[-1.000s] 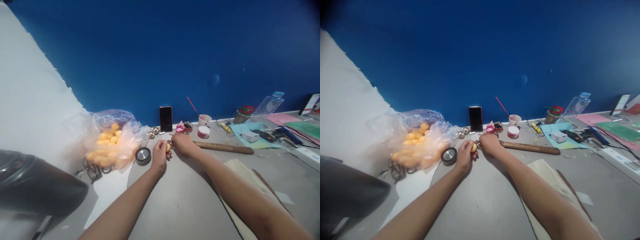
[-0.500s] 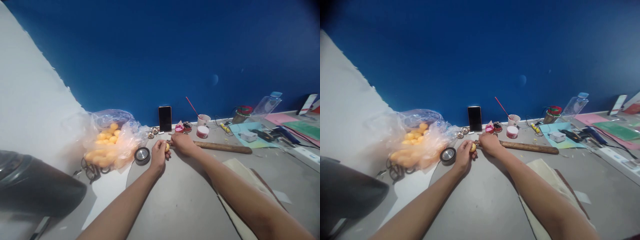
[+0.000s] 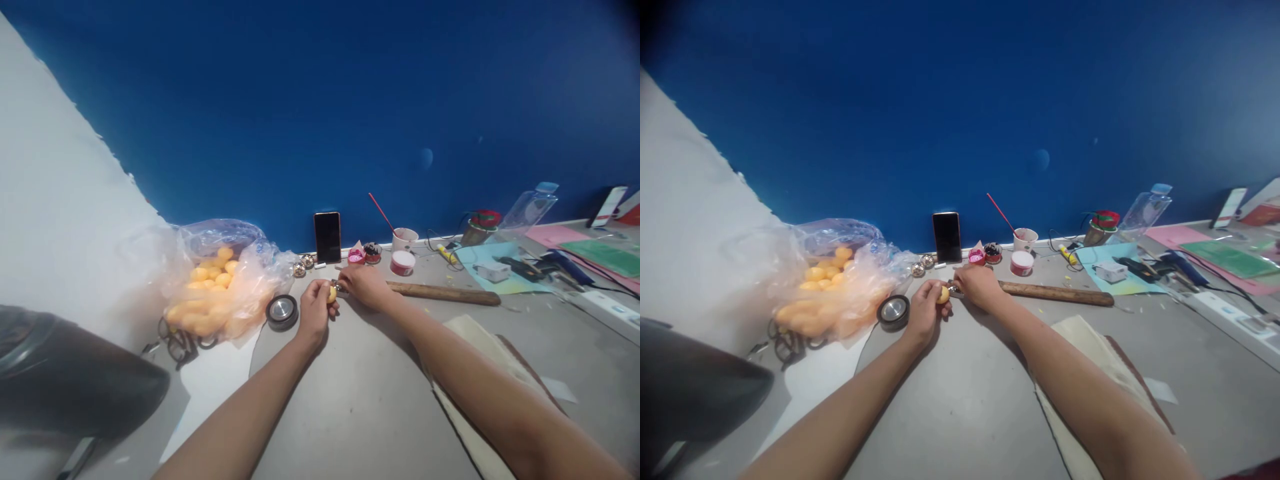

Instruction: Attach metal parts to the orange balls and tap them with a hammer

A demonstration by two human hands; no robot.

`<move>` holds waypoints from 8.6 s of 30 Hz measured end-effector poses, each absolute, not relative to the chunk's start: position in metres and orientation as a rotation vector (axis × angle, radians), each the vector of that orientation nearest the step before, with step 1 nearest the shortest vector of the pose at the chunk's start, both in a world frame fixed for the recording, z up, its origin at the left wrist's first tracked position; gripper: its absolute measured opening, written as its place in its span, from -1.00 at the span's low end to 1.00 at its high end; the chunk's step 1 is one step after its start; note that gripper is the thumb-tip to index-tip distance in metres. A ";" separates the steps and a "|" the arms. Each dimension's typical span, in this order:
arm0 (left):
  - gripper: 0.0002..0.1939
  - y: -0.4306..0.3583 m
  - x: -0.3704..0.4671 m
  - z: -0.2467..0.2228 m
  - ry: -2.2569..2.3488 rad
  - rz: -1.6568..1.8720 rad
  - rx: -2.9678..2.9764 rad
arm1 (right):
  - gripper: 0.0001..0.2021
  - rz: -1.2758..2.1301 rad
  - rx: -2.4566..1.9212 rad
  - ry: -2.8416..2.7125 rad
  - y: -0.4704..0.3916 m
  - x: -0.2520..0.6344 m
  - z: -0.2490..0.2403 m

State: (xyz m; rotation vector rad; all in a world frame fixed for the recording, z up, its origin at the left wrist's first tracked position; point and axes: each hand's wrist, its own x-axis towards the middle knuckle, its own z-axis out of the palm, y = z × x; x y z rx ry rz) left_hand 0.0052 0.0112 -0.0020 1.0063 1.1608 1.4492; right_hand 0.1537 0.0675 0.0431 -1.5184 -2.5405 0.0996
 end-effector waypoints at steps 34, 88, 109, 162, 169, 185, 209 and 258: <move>-0.53 0.011 0.001 0.004 0.798 1.307 0.788 | -0.56 1.336 -1.064 -1.337 0.085 0.179 0.033; -0.51 0.004 0.002 0.007 1.190 1.451 1.272 | -0.54 1.804 -0.724 -1.351 0.082 0.191 0.028; -0.54 0.006 0.002 0.003 1.135 1.390 1.245 | -0.62 1.723 -0.805 -1.481 0.080 0.188 0.027; -0.54 0.006 -0.001 0.003 1.141 1.367 1.218 | -0.79 1.665 -0.940 -1.584 0.076 0.187 0.036; -0.52 0.007 -0.001 0.002 1.151 1.368 1.213 | -0.76 1.668 -0.935 -1.584 0.078 0.187 0.034; -0.52 0.007 -0.002 0.002 1.136 1.364 1.209 | -0.70 1.689 -0.939 -1.606 0.078 0.188 0.038; -0.46 0.002 0.001 0.008 1.113 1.328 1.187 | -0.74 1.715 -0.894 -1.605 0.074 0.190 0.040; -0.48 0.010 0.002 0.000 0.833 1.265 0.860 | -0.49 1.179 -0.807 -1.252 0.106 0.266 0.133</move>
